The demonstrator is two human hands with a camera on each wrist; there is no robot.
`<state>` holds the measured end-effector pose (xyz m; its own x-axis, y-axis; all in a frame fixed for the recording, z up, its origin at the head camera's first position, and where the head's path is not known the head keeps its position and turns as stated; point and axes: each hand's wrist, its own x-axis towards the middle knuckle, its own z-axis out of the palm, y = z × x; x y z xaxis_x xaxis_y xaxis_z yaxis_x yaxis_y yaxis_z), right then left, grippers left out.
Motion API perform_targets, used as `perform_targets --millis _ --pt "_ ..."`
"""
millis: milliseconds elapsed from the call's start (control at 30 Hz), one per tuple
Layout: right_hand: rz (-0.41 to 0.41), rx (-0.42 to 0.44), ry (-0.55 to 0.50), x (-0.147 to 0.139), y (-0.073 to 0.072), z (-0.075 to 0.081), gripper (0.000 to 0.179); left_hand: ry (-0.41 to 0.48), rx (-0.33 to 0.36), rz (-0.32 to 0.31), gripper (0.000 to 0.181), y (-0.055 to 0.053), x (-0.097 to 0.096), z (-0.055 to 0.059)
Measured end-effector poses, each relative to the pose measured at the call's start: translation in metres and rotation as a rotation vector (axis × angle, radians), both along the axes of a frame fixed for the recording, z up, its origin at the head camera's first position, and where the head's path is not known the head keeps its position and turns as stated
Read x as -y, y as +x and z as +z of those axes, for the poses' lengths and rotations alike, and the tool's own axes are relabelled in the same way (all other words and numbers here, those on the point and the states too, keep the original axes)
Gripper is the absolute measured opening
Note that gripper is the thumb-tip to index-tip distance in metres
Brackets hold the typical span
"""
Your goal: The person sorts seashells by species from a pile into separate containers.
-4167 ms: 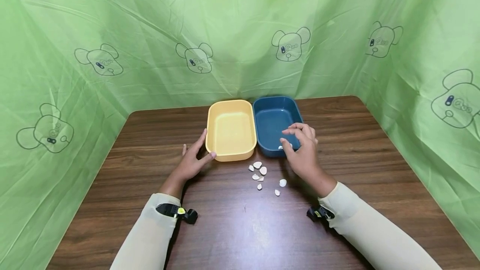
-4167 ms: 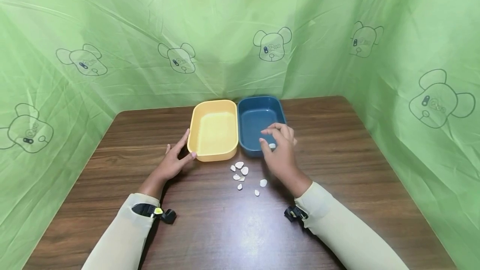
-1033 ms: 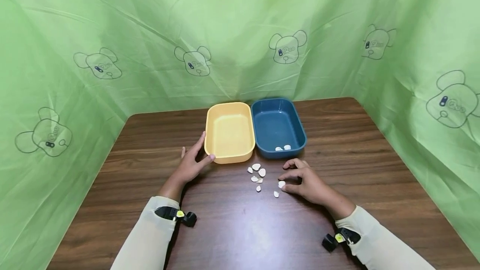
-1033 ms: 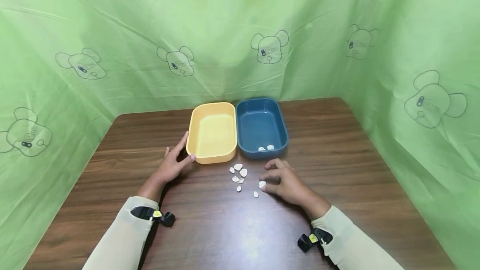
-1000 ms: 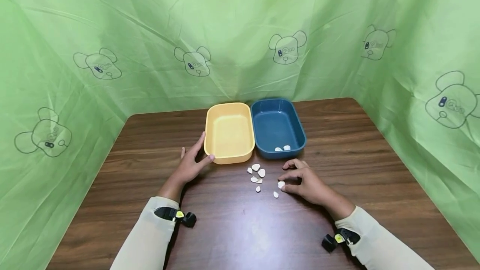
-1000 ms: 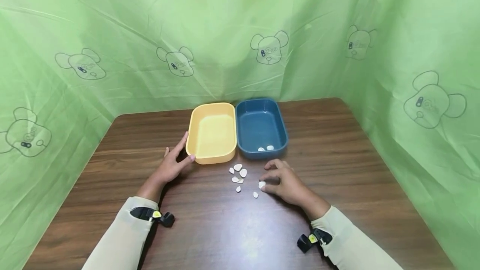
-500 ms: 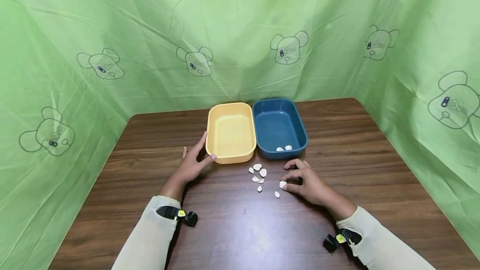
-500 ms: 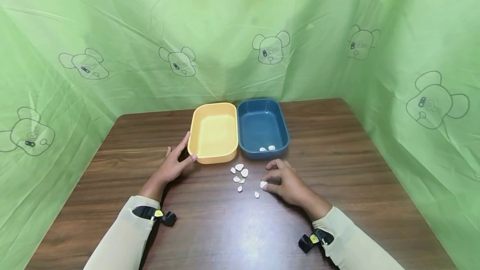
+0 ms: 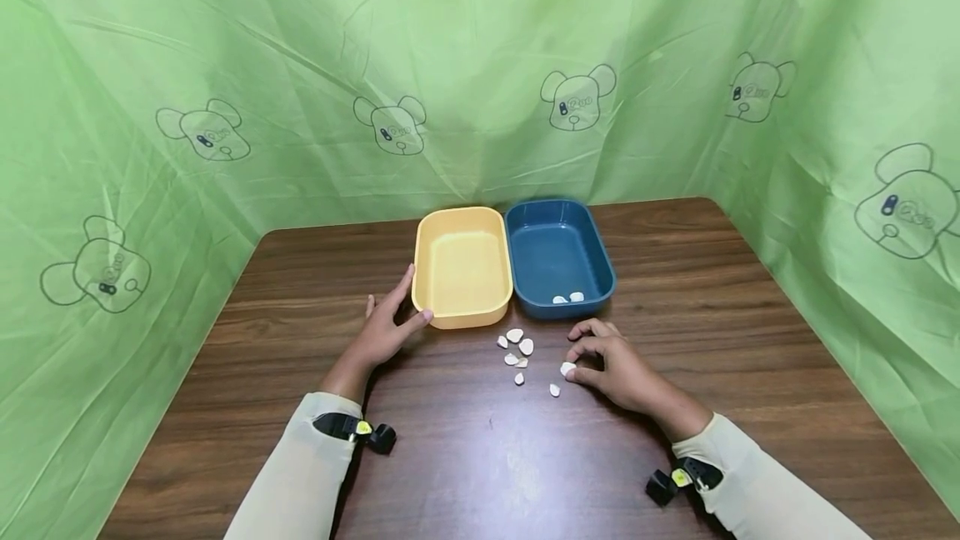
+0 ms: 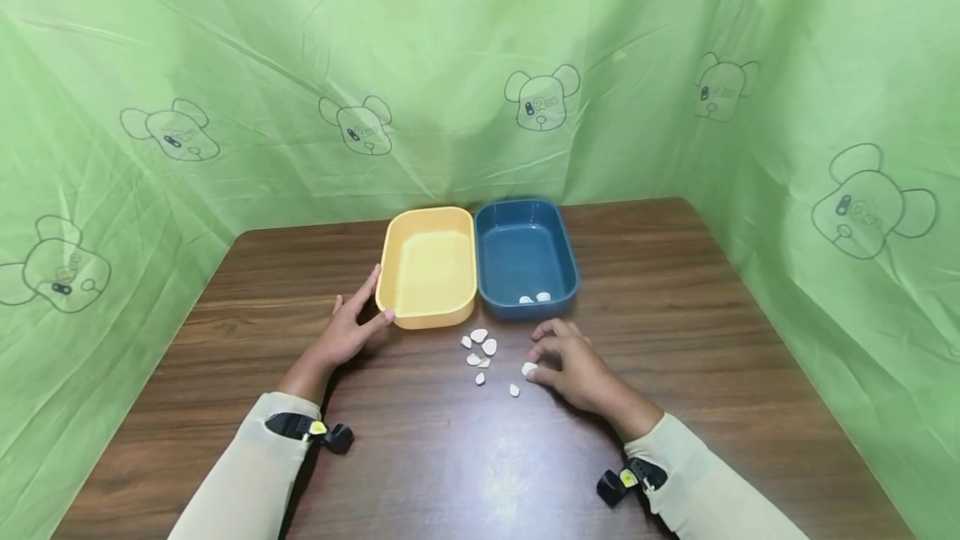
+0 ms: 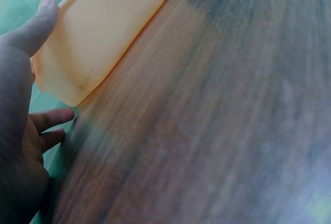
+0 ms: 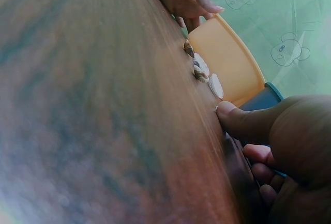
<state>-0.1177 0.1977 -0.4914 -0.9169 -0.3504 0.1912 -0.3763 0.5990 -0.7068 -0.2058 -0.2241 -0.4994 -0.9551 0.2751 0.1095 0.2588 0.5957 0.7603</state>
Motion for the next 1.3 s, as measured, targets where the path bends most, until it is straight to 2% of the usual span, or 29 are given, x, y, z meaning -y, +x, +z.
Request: perform_targets --millis 767,1300 --pt "-0.023 0.026 -0.02 0.0008 0.0009 0.0031 0.025 -0.003 0.003 0.003 0.091 0.0005 -0.0007 0.0003" --pt "-0.034 0.042 -0.149 0.0004 -0.0035 0.0006 0.023 -0.005 0.005 0.006 0.093 -0.0003 -0.0016 -0.0004"
